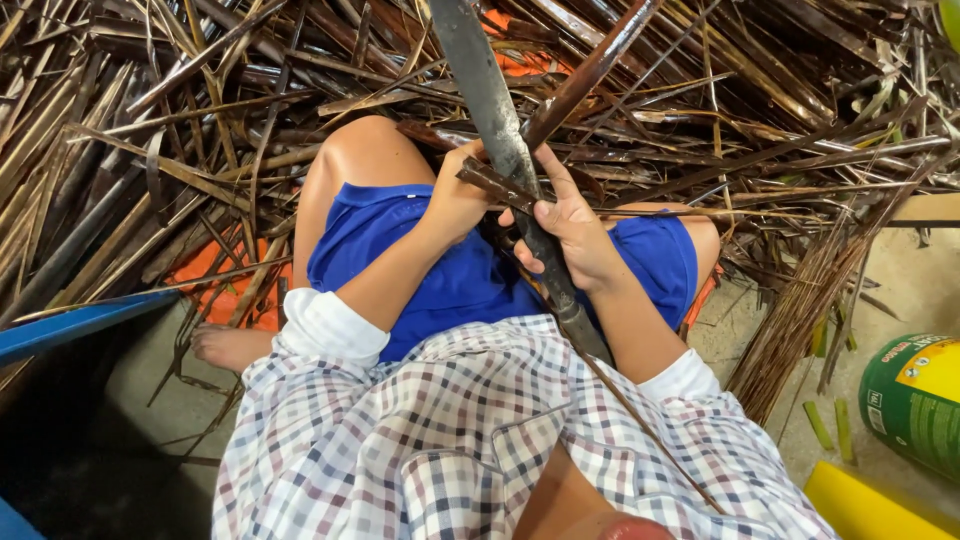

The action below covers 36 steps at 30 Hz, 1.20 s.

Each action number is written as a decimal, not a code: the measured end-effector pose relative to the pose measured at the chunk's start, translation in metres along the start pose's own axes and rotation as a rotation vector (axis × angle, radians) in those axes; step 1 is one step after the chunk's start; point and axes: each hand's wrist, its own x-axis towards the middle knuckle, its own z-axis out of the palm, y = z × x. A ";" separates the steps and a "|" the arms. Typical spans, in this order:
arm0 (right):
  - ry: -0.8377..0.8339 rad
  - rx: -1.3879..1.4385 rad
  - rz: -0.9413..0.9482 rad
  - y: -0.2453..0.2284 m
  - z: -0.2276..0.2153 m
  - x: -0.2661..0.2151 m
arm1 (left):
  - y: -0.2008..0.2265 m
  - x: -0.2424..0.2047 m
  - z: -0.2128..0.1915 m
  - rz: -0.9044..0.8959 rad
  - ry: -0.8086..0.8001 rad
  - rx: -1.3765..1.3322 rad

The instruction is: Stripping the leafy parts from palm fronds using a machete while sitting on the floor.

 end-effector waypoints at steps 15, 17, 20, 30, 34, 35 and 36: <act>0.050 -0.003 -0.025 0.002 -0.010 -0.001 | -0.024 -0.004 0.015 0.522 0.134 0.374; 0.067 -0.007 -0.034 0.004 -0.013 -0.001 | -0.009 -0.003 0.017 0.582 0.118 0.478; 0.075 -0.062 -0.066 0.002 -0.009 0.001 | -0.023 0.004 0.002 0.349 0.111 0.274; 0.074 -0.132 -0.093 0.004 0.006 0.001 | 0.025 0.004 0.001 -0.373 0.031 -0.141; 0.085 -0.188 -0.130 0.007 0.002 0.001 | 0.033 0.000 0.005 -0.266 0.044 0.000; 0.085 -0.190 -0.132 0.007 0.000 0.001 | 0.038 -0.005 0.009 -0.264 0.042 0.000; 0.089 -0.222 -0.145 0.007 -0.002 0.001 | 0.044 -0.010 0.013 -0.178 0.040 0.127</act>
